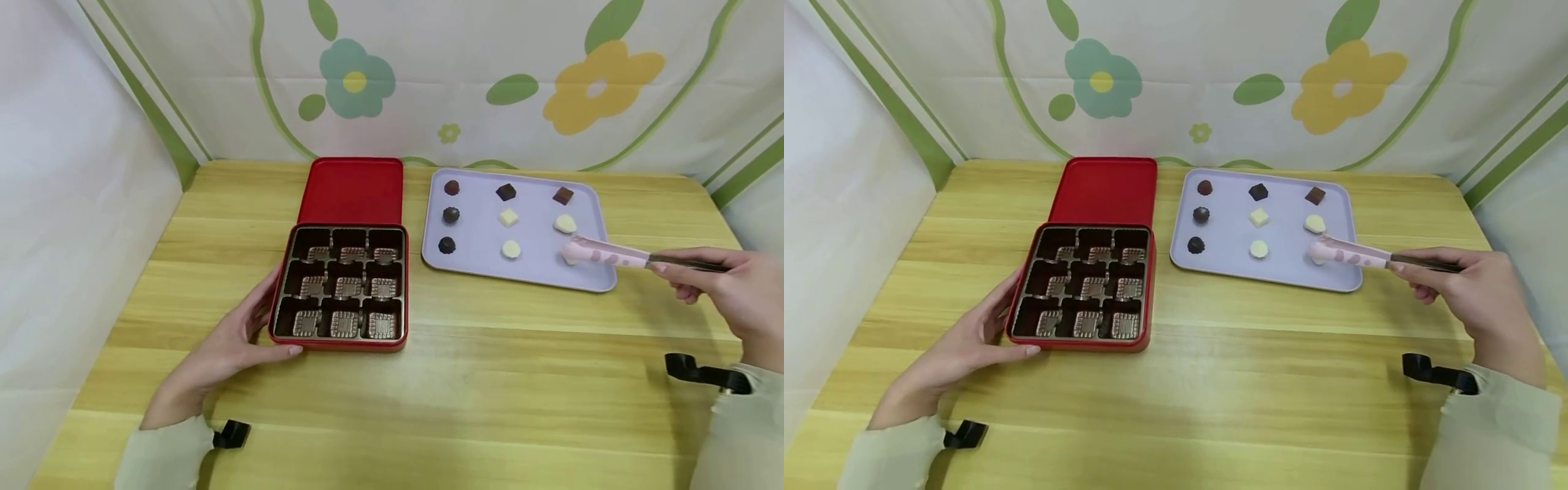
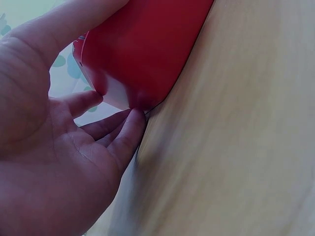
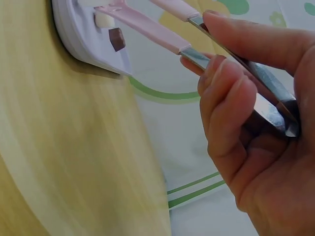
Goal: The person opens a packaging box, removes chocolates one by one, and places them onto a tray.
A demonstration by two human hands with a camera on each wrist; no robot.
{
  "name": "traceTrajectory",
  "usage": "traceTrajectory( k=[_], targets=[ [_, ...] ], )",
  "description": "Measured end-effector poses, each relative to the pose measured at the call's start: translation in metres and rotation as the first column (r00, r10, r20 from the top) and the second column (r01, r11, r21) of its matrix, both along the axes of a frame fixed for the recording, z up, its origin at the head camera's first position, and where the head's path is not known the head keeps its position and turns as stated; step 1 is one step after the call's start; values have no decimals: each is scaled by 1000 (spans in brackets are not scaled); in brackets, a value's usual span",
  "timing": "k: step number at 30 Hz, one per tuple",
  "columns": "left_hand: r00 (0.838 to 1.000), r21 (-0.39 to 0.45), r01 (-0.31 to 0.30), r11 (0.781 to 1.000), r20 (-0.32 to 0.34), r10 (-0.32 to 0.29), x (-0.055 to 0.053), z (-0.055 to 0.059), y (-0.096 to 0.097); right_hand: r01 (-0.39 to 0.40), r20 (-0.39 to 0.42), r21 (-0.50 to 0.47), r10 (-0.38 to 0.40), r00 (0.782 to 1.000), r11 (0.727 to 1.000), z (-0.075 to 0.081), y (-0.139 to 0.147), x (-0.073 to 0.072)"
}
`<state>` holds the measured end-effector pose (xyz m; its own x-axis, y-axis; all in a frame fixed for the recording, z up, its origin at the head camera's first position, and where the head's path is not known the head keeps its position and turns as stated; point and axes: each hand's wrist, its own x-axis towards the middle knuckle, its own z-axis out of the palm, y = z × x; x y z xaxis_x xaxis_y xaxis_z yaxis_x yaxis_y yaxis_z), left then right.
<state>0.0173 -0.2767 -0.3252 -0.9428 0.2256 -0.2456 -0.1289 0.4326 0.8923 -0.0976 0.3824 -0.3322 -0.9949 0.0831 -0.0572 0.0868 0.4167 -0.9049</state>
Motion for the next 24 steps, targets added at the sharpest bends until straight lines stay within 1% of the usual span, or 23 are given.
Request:
traceTrajectory(
  k=[3,6,11,14,17,21,23,24],
  targets=[
    [1000,0,3,1000,-5,-3,-1,1,0,3,-8,45,-3,1000,999,2,0,-1],
    [1000,12,4,1000,-13,-4,-2,0,0,9,-12,66,-8,1000,998,4,-2,0],
    [1000,23,6,1000,-13,-6,0,-3,-1,11,-11,97,-10,1000,995,10,-8,0],
    [1000,26,3,1000,-22,-3,0,-3,-1,10,-33,94,-7,999,996,13,-11,-1],
    [1000,21,-4,1000,-17,4,-1,-2,0,11,-69,81,-5,998,997,15,-11,-2],
    [1000,10,-13,1000,11,13,-1,-1,0,10,-113,45,-5,994,999,14,-12,-1],
    [1000,13,-16,1000,15,16,0,-1,0,-3,-135,-70,-7,991,998,12,-14,-1],
    [1000,12,-19,1000,19,19,0,0,0,-14,-145,-133,-6,989,991,11,-15,-1]
  ],
)
